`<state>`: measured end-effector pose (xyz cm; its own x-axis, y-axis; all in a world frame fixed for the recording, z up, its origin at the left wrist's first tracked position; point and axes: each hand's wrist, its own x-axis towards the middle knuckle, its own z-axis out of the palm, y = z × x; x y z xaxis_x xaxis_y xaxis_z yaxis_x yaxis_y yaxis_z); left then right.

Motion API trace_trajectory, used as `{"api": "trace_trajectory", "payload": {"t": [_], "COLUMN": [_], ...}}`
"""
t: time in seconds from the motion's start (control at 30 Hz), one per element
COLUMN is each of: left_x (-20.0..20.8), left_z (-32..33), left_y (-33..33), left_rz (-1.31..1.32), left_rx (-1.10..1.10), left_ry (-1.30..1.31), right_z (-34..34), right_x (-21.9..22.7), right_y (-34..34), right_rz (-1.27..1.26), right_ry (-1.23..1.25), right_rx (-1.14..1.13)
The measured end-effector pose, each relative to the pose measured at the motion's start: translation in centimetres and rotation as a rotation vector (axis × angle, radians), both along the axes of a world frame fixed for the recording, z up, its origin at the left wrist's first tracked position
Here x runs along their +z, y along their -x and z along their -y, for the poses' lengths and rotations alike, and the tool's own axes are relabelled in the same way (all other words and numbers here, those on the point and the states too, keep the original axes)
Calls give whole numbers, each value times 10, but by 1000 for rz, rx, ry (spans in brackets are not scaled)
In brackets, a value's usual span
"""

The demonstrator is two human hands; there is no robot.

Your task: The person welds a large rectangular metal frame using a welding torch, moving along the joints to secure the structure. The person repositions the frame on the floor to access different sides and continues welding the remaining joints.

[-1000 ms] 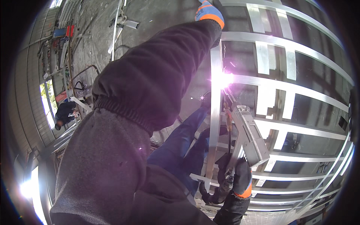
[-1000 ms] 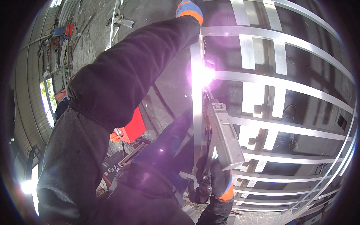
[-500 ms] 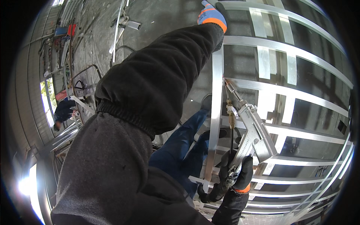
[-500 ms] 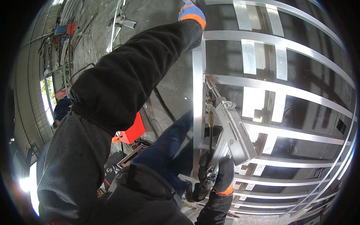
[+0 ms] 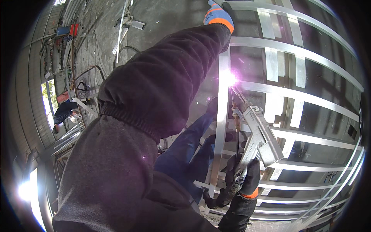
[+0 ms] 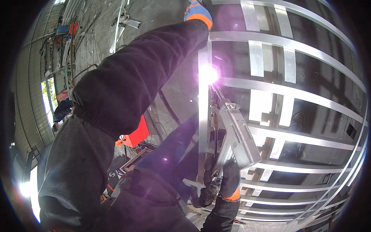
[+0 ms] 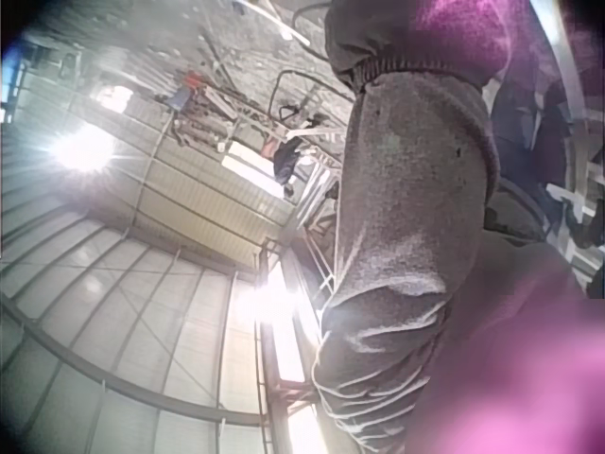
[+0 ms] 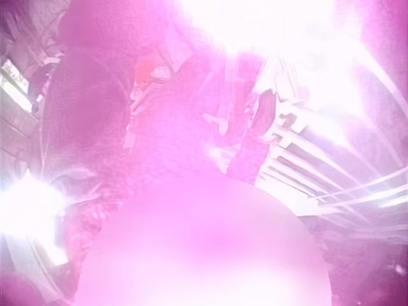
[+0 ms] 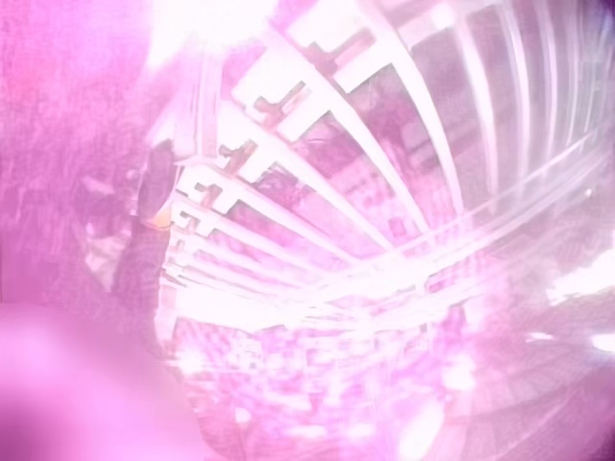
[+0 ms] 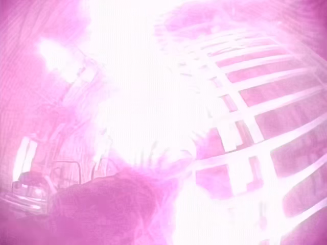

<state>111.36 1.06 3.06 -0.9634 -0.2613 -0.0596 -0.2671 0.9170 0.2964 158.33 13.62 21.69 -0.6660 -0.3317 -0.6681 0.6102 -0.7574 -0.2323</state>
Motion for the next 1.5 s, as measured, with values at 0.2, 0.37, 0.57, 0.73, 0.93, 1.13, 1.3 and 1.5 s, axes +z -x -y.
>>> {"api": "trace_trajectory", "payload": {"t": [0.2,0.37,0.57,0.73,0.93,1.13,1.3,1.5], "left_x": [6,11,14,15,20,39,45,43], "left_z": [1,1,-1,0,-1,-2,-3,-4], "left_y": [0,-3,-4,-5,-5,-12,-9,-11], "left_rz": [19,38,49,63,81,170,250,205], "left_rx": [4,5,12,11,8,-17,12,4], "left_ry": [-8,-8,-10,-9,-3,21,-18,32], "right_z": [-5,-7,-14,-14,-12,-7,36,65], "right_x": [2,3,13,16,27,25,27,46], "right_y": [-2,-3,-1,2,5,-21,-94,-116], "right_rz": [53,-52,-38,30,-50,-32,104,35], "right_ry": [-83,-358,-429,-333,-466,-377,-522,42], "right_rx": [49,152,240,240,219,182,-36,-223]}}
